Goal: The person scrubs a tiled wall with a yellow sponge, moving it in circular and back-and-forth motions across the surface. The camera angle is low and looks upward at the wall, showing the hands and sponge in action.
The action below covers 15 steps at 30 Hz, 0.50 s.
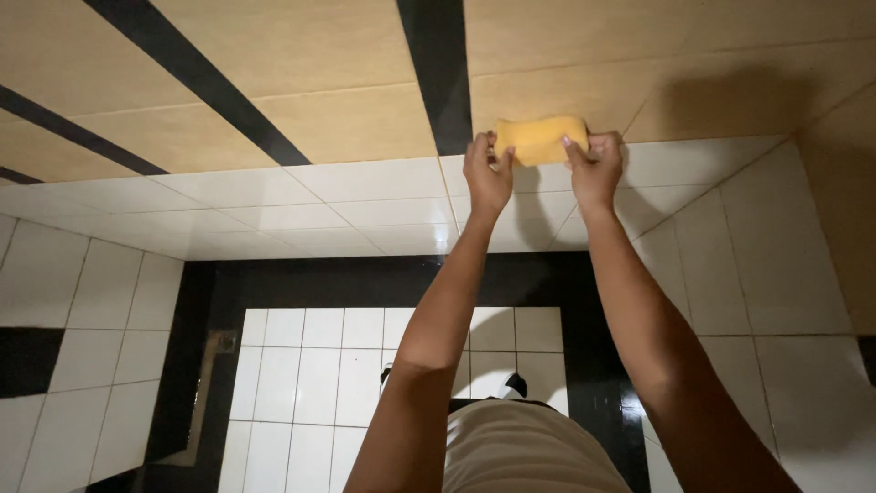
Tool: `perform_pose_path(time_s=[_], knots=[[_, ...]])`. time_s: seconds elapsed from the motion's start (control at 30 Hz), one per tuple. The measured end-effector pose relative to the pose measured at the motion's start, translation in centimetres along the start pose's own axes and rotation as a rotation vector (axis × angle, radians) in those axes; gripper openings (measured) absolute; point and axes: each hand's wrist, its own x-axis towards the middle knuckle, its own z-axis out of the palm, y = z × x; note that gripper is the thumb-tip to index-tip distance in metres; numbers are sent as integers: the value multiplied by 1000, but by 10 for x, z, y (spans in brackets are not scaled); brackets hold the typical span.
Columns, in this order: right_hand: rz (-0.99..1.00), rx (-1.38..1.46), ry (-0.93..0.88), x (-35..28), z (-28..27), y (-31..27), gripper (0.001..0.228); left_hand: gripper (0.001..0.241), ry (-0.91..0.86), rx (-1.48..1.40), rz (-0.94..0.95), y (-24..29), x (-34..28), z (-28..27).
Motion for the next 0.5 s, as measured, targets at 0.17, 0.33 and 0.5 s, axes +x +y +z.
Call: perform_pose_path(time_s=[0.17,0.33,0.5], knots=[[30,-5,35,10,-16,22,34,31,-34,29,18,-10,-7,22],[-115,24,105,31,-32,-48,30,28,16,-24,143,65,8,25],[-287,-200,-23,46,-50,-137,28,23,-37,-15,208,130,27,33]])
